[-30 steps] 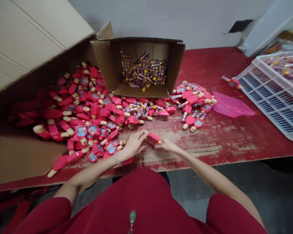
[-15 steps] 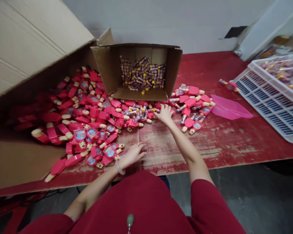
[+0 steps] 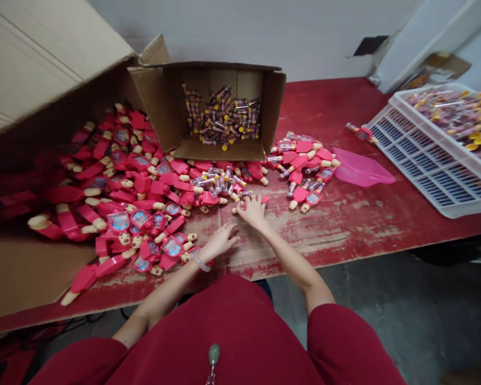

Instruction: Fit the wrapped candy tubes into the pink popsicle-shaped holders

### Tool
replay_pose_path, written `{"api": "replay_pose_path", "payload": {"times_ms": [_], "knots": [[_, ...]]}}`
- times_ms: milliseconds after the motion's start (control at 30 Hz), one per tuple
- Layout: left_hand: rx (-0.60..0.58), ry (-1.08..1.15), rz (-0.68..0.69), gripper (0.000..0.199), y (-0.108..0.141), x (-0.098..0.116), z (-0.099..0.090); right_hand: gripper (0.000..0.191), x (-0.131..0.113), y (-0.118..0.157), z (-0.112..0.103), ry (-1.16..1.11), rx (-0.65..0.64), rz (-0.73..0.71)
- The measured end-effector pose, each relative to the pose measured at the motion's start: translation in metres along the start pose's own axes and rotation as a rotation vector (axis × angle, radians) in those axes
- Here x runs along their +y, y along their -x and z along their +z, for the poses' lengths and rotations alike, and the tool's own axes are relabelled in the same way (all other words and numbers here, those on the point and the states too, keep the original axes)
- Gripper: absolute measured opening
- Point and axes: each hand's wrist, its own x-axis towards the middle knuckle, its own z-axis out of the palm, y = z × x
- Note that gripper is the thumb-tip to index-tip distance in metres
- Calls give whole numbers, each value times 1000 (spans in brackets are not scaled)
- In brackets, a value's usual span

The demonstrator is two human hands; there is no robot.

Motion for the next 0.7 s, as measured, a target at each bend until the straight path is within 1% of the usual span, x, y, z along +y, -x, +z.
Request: {"api": "replay_pose_path", "payload": {"times_ms": [67,133,200,267,300,333,400,467,533,600,633,700], "knots": [[61,7,-9,59,-2,-1,3,45,-15,20,12,-97,-26,-46],[119,7,-20,60,0,-6,5,47,-26,32,20,-200,-75,-131],[153,1,-36,53,5,-13,4,49,-27,32,19,-285,-83,-240],[180,-14,-49,45,11,-21,1,48,-17,23,11,-342,6,-296],[194,-24,-58,42,14,-24,0,47,-8,16,7,-350,76,-283],[205,-34,-67,40,16,-26,-2,46,2,10,2,-340,145,-239],[230,-51,-79,41,19,-27,-4,45,24,2,-2,-263,231,-113],[270,-68,-70,48,17,-23,-5,43,42,5,2,-155,238,-36],[325,-94,-47,58,12,-16,-5,42,53,15,14,-71,209,-42],[355,-142,-28,64,4,-7,-6,41,59,28,28,-39,186,-63],[355,-172,-22,64,0,-2,-6,41,60,34,34,-41,179,-58],[329,-234,-12,56,-6,5,-7,40,61,40,40,-65,166,-28]]}}
